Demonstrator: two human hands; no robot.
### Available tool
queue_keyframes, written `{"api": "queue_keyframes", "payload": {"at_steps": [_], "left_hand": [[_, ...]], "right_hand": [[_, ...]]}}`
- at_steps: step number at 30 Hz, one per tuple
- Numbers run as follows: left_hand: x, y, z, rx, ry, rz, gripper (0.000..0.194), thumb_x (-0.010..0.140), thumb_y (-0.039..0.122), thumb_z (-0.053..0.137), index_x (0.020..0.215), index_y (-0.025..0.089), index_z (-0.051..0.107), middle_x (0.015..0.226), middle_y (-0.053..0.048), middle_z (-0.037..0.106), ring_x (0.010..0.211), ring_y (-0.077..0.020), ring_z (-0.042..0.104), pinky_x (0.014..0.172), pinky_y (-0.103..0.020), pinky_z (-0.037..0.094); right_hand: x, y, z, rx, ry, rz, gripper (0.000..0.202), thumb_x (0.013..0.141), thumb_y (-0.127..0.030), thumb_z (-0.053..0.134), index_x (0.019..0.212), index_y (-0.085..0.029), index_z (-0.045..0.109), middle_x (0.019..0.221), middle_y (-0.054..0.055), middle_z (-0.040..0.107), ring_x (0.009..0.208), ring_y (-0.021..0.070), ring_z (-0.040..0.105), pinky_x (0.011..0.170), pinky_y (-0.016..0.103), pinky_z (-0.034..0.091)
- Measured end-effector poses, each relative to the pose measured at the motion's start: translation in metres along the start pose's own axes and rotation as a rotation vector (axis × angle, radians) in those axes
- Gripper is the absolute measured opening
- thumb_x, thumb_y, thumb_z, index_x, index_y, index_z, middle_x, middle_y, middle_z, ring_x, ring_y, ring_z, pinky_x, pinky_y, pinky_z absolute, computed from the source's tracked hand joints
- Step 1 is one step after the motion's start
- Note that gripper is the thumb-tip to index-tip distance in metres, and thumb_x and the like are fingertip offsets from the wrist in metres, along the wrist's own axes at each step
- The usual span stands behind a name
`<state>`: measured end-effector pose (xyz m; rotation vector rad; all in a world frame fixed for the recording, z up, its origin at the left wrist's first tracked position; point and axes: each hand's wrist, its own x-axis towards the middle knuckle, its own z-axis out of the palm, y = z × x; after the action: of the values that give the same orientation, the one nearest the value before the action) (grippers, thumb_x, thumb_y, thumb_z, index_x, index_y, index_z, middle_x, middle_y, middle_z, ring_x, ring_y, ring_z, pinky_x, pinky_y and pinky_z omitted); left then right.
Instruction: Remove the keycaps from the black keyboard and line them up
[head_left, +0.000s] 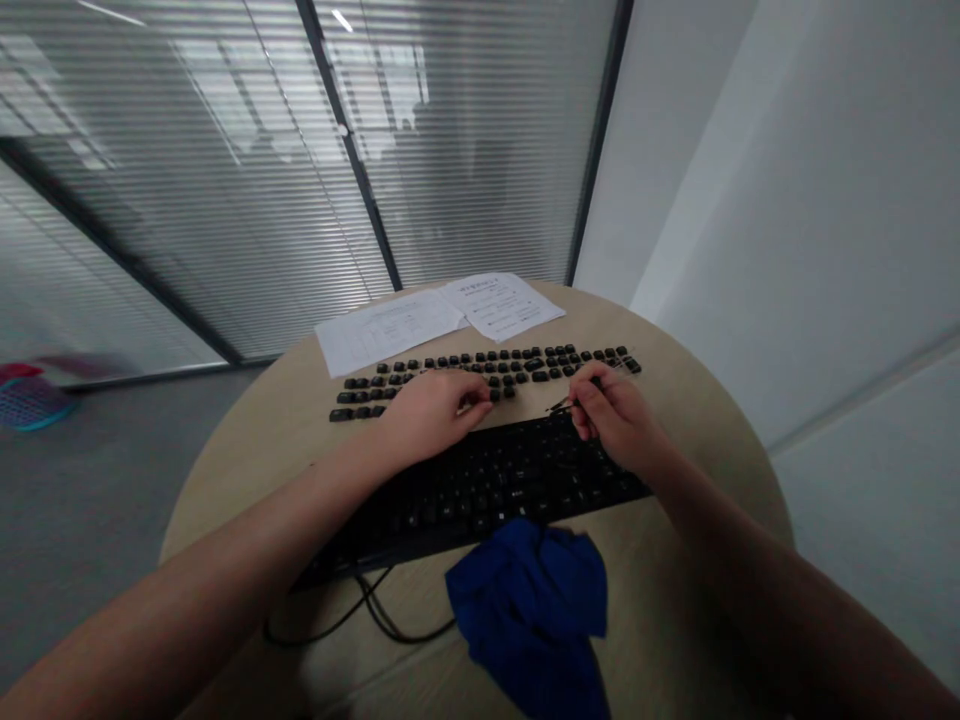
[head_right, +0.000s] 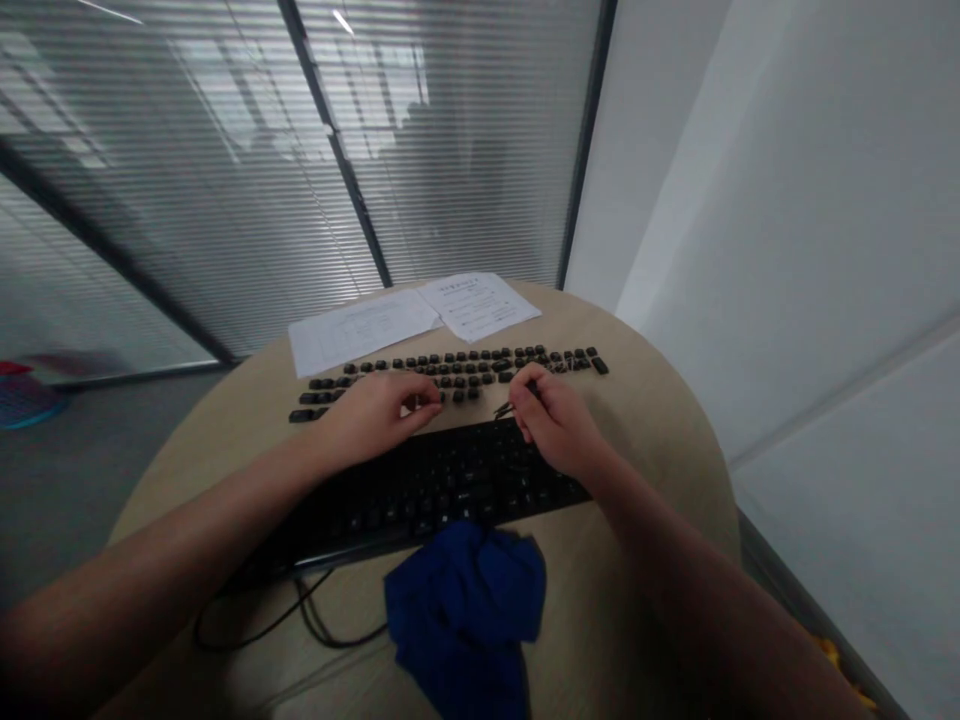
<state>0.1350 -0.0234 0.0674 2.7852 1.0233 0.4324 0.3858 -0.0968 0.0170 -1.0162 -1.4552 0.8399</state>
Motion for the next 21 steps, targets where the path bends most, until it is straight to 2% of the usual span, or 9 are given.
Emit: {"api": "queue_keyframes", "payload": {"at_steps": [3,5,7,9,12,21], "left_hand": [[-0.023,0.009,0.001,-0.023,-0.116,0.028,0.015,0.093,0.026,0.059,0.096,0.02,0.073,0.093,-0.005,0.073,0.086,-0.0212,0.068,0.081,-0.035,0.053],[-0.034,0.01,0.01,-0.034,-0.145,0.094,0.021,0.094,0.026,0.06,0.11,0.019,0.072,0.111,-0.009,0.073,0.103,-0.0242,0.068,0.094,-0.039,0.053],[-0.042,0.007,0.021,-0.043,-0.164,0.166,0.033,0.093,0.026,0.062,0.124,0.018,0.067,0.133,-0.014,0.065,0.122,-0.028,0.061,0.107,-0.043,0.047],[-0.047,0.002,0.032,-0.061,-0.183,0.203,0.041,0.093,0.026,0.063,0.134,0.018,0.062,0.146,-0.017,0.057,0.133,-0.0302,0.054,0.114,-0.046,0.042],[-0.05,-0.006,0.04,-0.126,-0.202,0.211,0.043,0.096,0.025,0.058,0.138,0.018,0.059,0.149,-0.018,0.054,0.134,-0.0295,0.055,0.114,-0.047,0.042],[-0.052,-0.006,0.039,-0.215,-0.209,0.229,0.043,0.092,0.023,0.063,0.135,0.021,0.064,0.148,-0.013,0.057,0.132,-0.0286,0.058,0.111,-0.043,0.046]], "right_hand": [[-0.004,-0.001,0.003,-0.003,-0.083,0.057,0.04,0.096,-0.06,0.054,0.084,-0.022,0.051,0.057,-0.006,0.052,0.046,0.0083,0.049,0.045,0.02,0.04],[-0.006,-0.003,0.005,0.005,-0.129,0.094,0.042,0.094,-0.062,0.055,0.083,-0.022,0.051,0.057,-0.006,0.052,0.045,0.0083,0.048,0.044,0.02,0.038],[-0.008,-0.006,0.008,0.0,-0.203,0.132,0.043,0.094,-0.062,0.056,0.082,-0.021,0.051,0.056,-0.006,0.051,0.045,0.0083,0.047,0.043,0.02,0.038],[-0.012,-0.009,0.013,-0.025,-0.3,0.162,0.041,0.095,-0.059,0.055,0.081,-0.021,0.052,0.055,-0.006,0.052,0.045,0.0085,0.049,0.044,0.02,0.038],[-0.018,-0.011,0.024,-0.064,-0.4,0.182,0.035,0.098,-0.051,0.054,0.082,-0.02,0.053,0.056,-0.005,0.054,0.048,0.0088,0.052,0.048,0.02,0.039],[-0.03,-0.003,0.046,-0.115,-0.383,0.262,0.028,0.098,-0.046,0.054,0.086,-0.02,0.052,0.062,-0.005,0.055,0.045,0.0076,0.049,0.044,0.018,0.037]]}}
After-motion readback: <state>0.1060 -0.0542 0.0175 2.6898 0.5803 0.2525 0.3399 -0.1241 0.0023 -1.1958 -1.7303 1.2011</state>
